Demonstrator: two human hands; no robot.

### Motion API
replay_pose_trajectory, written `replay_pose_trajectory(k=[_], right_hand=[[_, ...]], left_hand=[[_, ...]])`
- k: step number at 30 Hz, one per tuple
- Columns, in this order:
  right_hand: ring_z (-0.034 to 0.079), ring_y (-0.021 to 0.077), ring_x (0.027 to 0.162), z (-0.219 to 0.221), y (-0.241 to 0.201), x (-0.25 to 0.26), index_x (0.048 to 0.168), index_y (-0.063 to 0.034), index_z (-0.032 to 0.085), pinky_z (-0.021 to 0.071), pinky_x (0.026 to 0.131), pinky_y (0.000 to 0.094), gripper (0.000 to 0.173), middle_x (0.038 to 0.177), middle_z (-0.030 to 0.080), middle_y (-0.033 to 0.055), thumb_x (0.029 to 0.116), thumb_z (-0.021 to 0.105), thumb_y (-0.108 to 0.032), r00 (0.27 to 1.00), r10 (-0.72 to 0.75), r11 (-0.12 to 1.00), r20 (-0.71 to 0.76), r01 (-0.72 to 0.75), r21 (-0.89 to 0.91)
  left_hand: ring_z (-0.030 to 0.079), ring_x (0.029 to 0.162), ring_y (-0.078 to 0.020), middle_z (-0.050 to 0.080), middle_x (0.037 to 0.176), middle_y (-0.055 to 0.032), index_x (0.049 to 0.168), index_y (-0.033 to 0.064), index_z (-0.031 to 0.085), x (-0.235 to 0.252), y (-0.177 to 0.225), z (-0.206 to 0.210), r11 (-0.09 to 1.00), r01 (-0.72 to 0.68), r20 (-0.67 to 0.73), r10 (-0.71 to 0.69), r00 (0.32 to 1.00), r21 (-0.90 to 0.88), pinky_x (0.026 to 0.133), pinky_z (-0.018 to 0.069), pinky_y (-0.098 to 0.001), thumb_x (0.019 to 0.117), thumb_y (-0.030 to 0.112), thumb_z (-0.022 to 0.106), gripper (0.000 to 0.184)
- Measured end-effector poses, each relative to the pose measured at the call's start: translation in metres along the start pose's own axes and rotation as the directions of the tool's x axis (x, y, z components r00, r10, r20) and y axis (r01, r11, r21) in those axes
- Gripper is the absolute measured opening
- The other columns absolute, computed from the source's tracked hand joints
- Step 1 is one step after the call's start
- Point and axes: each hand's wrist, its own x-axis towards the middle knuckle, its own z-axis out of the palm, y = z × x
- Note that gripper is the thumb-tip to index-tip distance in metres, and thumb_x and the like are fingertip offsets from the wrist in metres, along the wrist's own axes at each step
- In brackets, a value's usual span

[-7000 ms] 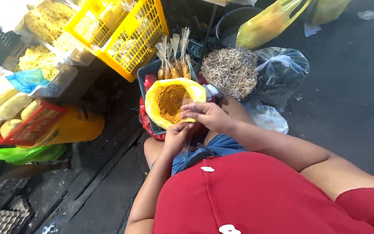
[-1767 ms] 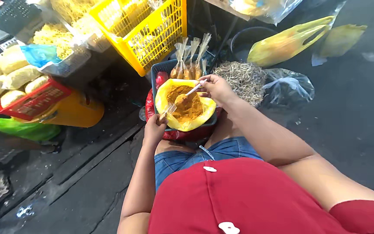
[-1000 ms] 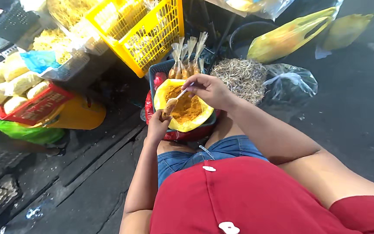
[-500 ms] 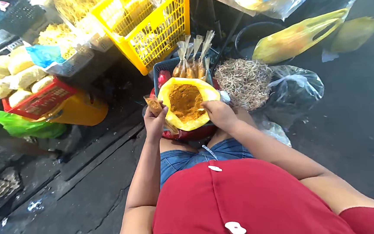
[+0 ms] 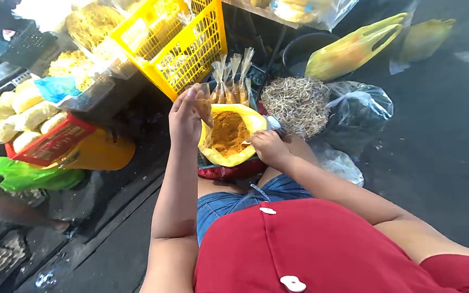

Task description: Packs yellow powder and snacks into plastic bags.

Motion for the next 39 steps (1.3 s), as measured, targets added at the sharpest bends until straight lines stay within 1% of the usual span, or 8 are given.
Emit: replay_pose_trajectory(k=[7, 15, 17, 19, 21, 27, 34, 39], right_hand=[[0.062, 0.0404, 0.122, -0.008, 0.001, -0.002, 0.113, -0.0017, 0.074, 0.0446, 0.105, 0.0605, 0.025, 0.112, 0.073, 0.0181, 0.0987, 0.053, 0.001, 0.999, 0.052, 0.999, 0.017, -0.052, 0.004], [0.053, 0.045, 0.132, -0.028, -0.003, 0.009, 0.119, -0.0026, 0.073, 0.0396, 0.11, 0.0636, 0.025, 0.133, 0.063, 0.0225, 0.1013, 0.06, -0.016, 0.994, 0.113, 0.993, -0.005, -0.113, 0.032], [0.054, 0.0451, 0.131, -0.033, -0.005, 0.015, 0.116, -0.0026, 0.073, 0.0417, 0.108, 0.0632, 0.025, 0.133, 0.063, 0.0222, 0.0999, 0.063, -0.018, 0.99, 0.1, 0.994, -0.096, -0.096, 0.042], [0.053, 0.0444, 0.131, -0.038, -0.008, 0.019, 0.116, -0.0036, 0.073, 0.043, 0.107, 0.0623, 0.025, 0.133, 0.063, 0.021, 0.0995, 0.064, -0.02, 0.987, 0.088, 0.996, -0.137, -0.082, 0.045], [0.053, 0.0434, 0.131, -0.043, -0.01, 0.023, 0.115, -0.0042, 0.074, 0.0434, 0.107, 0.0609, 0.024, 0.132, 0.064, 0.0198, 0.0998, 0.063, -0.019, 0.986, 0.072, 0.995, -0.15, -0.061, 0.077], [0.064, 0.0337, 0.12, -0.059, -0.012, 0.029, 0.117, -0.002, 0.074, 0.0526, 0.102, 0.047, 0.025, 0.131, 0.065, 0.02, 0.1034, 0.056, -0.014, 0.98, 0.072, 0.964, -0.185, -0.021, 0.266], [0.065, 0.0232, 0.119, -0.083, -0.022, 0.066, 0.144, -0.0037, 0.055, 0.0553, 0.1, 0.0398, 0.05, 0.141, 0.058, 0.0171, 0.0989, 0.067, -0.024, 0.995, 0.069, 0.787, 0.067, -0.095, 0.609], [0.068, 0.0207, 0.108, -0.079, -0.033, 0.082, 0.127, -0.0024, 0.068, 0.0534, 0.098, 0.042, 0.031, 0.12, 0.07, 0.014, 0.1029, 0.063, -0.021, 0.935, 0.103, 0.754, 0.341, -0.297, 0.586]], left_hand=[[0.069, 0.1, -0.0116, 0.073, 0.105, -0.0029, 0.098, 0.0046, 0.069, 0.016, 0.015, 0.018, 0.918, -0.24, 0.058, 0.234, 0.97, 0.315, 0.088, 0.0578, -0.0321, 0.0945, 0.005, 0.066, 0.004], [0.064, 0.106, -0.0074, 0.069, 0.108, -0.0057, 0.105, 0.0028, 0.068, 0.01, 0.081, 0.034, 0.438, -0.489, 0.262, 0.482, 0.836, 0.754, 0.093, 0.051, -0.0256, 0.0977, 0.013, 0.066, 0.012], [0.06, 0.109, -0.018, 0.068, 0.108, -0.0106, 0.104, 0.0024, 0.07, 0.007, 0.078, 0.043, 0.286, -0.516, 0.311, 0.536, 0.785, 0.808, 0.095, 0.0473, -0.034, 0.0985, 0.015, 0.066, 0.014], [0.06, 0.114, -0.0309, 0.068, 0.112, -0.0173, 0.105, 0.0025, 0.073, 0.013, 0.061, 0.047, 0.213, -0.45, 0.346, 0.392, 0.852, 0.867, 0.1, 0.0439, -0.0507, 0.0973, 0.015, 0.064, 0.017], [0.062, 0.113, -0.0296, 0.068, 0.111, -0.0158, 0.108, 0.0025, 0.071, 0.021, 0.042, 0.043, 0.244, -0.346, 0.298, 0.213, 0.93, 0.906, 0.101, 0.0469, -0.0509, 0.0986, 0.015, 0.064, 0.017], [0.066, 0.102, -0.0164, 0.069, 0.106, -0.0145, 0.109, -0.0045, 0.066, 0.008, 0.05, 0.042, 0.399, -0.438, 0.334, 0.304, 0.892, 0.805, 0.092, 0.0535, -0.0331, 0.0984, 0.006, 0.06, 0.016], [0.069, 0.097, -0.0101, 0.072, 0.106, -0.0096, 0.119, 0.0003, 0.068, -0.004, 0.028, 0.042, 0.527, -0.434, 0.412, 0.168, 0.896, 0.731, 0.09, 0.0561, -0.0289, 0.0972, 0.003, 0.063, 0.023], [0.067, 0.105, -0.0139, 0.074, 0.107, -0.0074, 0.111, 0.0047, 0.075, -0.005, 0.026, 0.046, 0.465, -0.464, 0.425, 0.194, 0.884, 0.754, 0.097, 0.0518, -0.0334, 0.0971, 0.003, 0.062, 0.018]])
